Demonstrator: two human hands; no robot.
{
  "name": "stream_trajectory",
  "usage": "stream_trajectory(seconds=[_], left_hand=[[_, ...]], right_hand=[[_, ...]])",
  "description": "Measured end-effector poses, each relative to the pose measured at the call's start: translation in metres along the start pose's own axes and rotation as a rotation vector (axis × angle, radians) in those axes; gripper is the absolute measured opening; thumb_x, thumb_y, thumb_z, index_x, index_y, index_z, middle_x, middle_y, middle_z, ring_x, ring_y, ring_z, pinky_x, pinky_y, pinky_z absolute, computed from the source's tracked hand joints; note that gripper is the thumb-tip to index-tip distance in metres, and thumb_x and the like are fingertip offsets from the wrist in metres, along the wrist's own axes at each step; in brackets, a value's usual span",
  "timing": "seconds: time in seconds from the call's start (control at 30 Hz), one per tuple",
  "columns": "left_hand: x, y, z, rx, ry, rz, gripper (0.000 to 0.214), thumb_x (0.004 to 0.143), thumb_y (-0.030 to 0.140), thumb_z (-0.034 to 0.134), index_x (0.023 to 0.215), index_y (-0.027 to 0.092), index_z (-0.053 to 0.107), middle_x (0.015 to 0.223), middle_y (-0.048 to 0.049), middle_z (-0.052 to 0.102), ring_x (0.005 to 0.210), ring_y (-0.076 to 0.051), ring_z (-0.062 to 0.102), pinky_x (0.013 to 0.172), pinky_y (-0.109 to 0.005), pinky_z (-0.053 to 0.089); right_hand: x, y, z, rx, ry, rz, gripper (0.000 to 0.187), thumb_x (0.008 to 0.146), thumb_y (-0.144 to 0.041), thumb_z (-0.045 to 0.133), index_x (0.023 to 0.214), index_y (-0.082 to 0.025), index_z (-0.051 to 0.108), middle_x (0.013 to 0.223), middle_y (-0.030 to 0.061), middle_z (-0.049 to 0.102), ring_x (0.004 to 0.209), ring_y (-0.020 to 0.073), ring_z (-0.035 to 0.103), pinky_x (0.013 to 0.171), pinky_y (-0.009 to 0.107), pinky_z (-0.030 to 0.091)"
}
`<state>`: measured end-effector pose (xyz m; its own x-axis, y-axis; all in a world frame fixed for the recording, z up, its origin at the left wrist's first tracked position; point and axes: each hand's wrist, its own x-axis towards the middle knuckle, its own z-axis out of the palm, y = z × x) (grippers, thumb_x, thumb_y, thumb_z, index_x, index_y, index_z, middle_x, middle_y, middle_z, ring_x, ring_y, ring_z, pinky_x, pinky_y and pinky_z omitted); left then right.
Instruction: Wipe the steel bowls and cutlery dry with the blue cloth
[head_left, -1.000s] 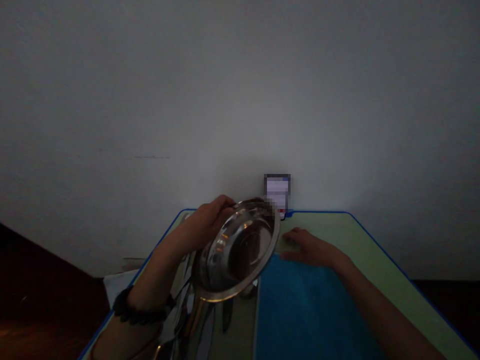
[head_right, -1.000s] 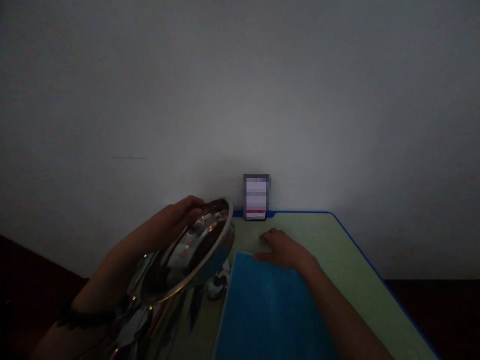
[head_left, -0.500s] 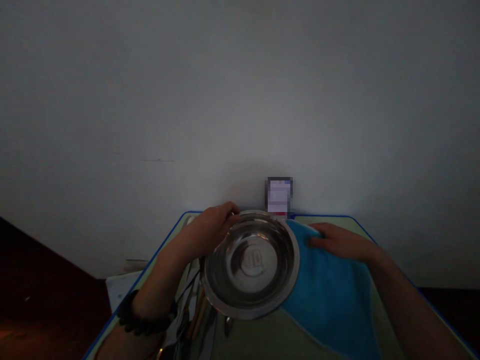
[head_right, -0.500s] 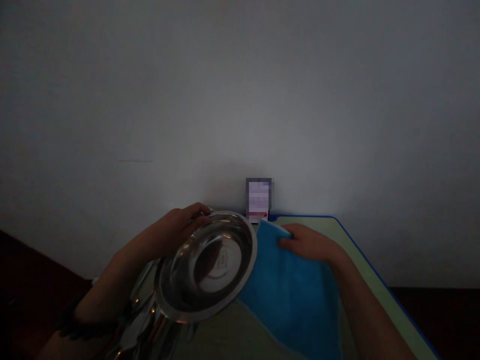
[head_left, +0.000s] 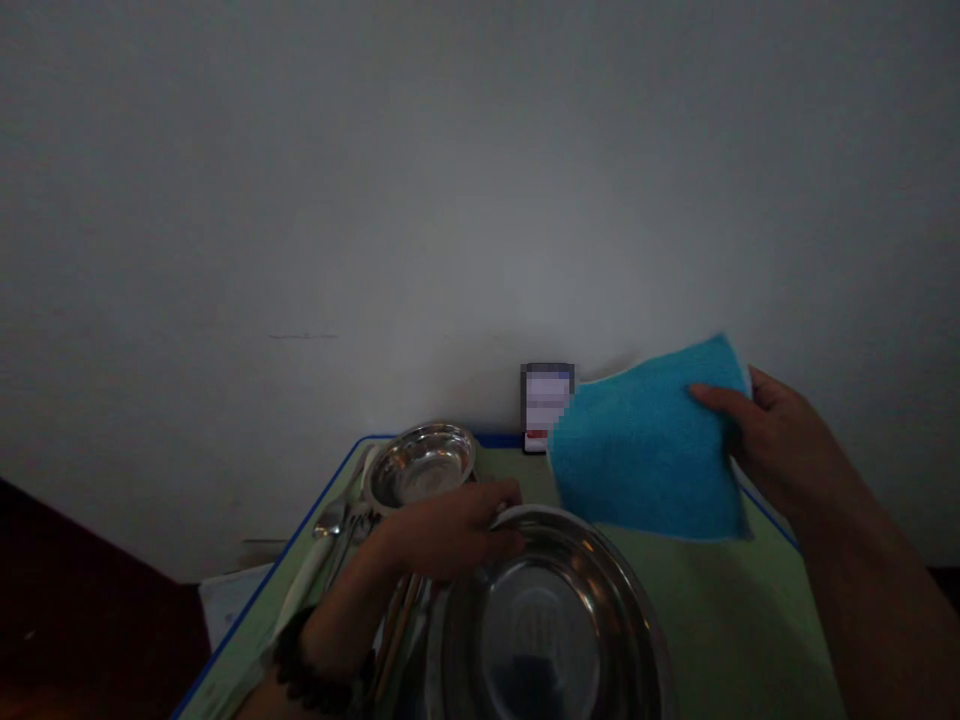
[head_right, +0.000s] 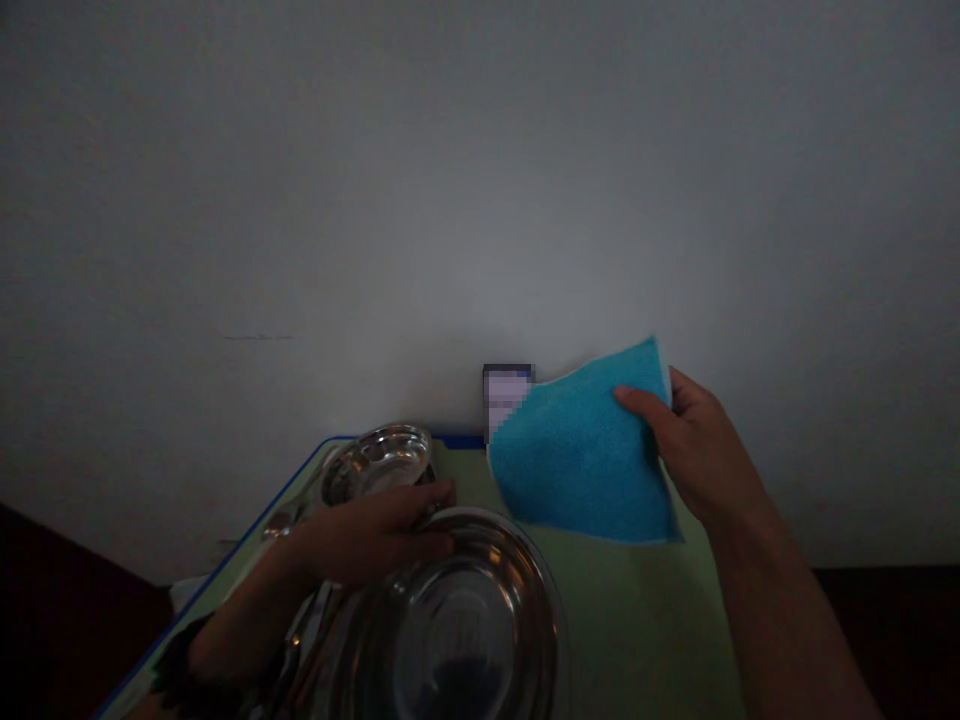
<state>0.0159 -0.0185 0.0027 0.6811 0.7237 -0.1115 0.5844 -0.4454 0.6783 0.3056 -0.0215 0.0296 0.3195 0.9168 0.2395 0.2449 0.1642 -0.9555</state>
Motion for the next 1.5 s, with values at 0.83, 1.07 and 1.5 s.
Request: stream_trajectory(seconds=[0.83,1.07,1.5], left_hand=[[-0.004,-0.001,0.135,-0.831,0.855,-0.477,0.075,0.065,0.041,0.067,0.129,0.018,0.036,0.118,-0.0108,0.057,0.112,-0.031,0.05,0.071,-0.032,0.055],[-0.013,0.004,0.144,-0.755,0.726,-0.366,0.06,0.07,0.045,0.062,0.125,0.023,0.048,0.124,-0.0085,0.055,0.119,-0.03,0.046,0.095,-0.04,0.043],[-0.017,-0.001,0.138,-0.932,0.627,-0.248,0.057,0.07,0.042,0.06,0.123,0.024,0.05,0.132,-0.0052,0.05,0.127,-0.03,0.036,0.104,-0.041,0.031]], right_hand=[[-0.09,0.081,0.022,-0.462,-0.769,-0.492,0.047,0.077,-0.043,0.056,0.12,-0.026,0.052,0.143,0.0052,0.031,0.134,0.0295,0.019,0.106,0.05,0.024],[-0.087,0.113,0.038,-0.454,-0.259,-0.235,0.066,0.079,-0.035,0.055,0.135,-0.023,0.022,0.133,0.0114,0.039,0.12,0.0226,0.041,0.1,0.041,0.037],[-0.088,0.094,0.031,-0.409,-0.201,-0.122,0.026,0.087,-0.042,0.04,0.082,-0.019,0.052,0.063,-0.0018,0.055,0.056,0.0142,0.054,0.054,0.026,0.041]])
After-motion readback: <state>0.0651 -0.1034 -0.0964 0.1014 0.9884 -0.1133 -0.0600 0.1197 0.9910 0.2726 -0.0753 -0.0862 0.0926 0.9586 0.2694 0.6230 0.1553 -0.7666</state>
